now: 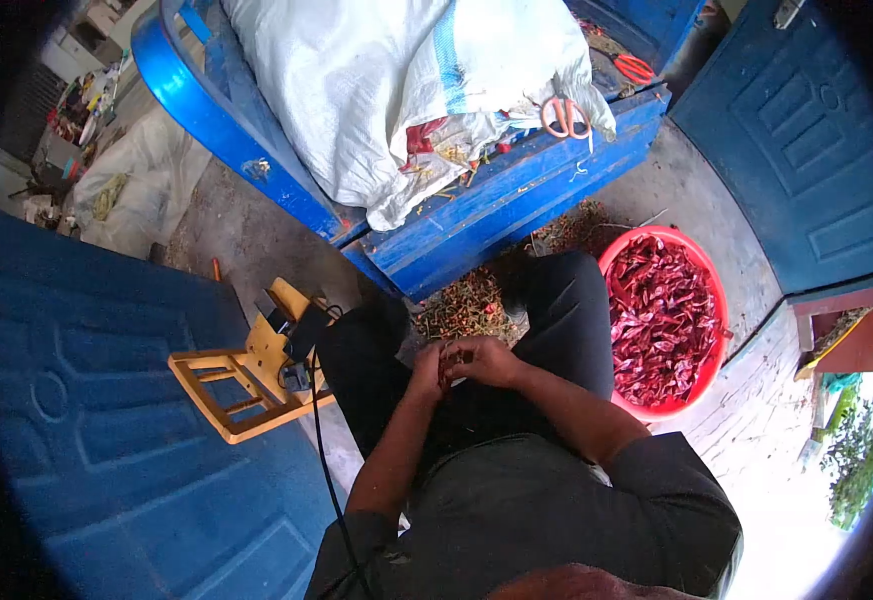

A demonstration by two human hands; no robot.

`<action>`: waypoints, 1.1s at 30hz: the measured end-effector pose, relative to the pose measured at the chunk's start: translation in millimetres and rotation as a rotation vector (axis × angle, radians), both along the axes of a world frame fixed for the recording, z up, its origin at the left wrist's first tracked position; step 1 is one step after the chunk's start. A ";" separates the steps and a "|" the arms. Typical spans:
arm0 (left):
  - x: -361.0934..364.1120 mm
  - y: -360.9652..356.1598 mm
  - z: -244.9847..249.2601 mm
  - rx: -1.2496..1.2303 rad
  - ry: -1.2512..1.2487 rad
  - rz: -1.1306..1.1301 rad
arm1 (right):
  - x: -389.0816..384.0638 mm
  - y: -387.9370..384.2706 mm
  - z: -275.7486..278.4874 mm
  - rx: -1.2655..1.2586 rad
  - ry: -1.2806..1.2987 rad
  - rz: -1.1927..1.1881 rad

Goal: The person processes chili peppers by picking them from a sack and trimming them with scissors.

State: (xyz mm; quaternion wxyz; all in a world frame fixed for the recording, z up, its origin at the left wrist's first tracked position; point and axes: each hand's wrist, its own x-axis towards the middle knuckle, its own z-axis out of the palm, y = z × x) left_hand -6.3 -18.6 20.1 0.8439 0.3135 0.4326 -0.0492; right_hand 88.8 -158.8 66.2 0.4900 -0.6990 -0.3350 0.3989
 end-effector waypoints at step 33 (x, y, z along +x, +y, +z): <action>4.4 -7.2 -9.8 0.152 0.008 -0.121 | 7.3 2.3 -8.7 0.025 0.835 -0.475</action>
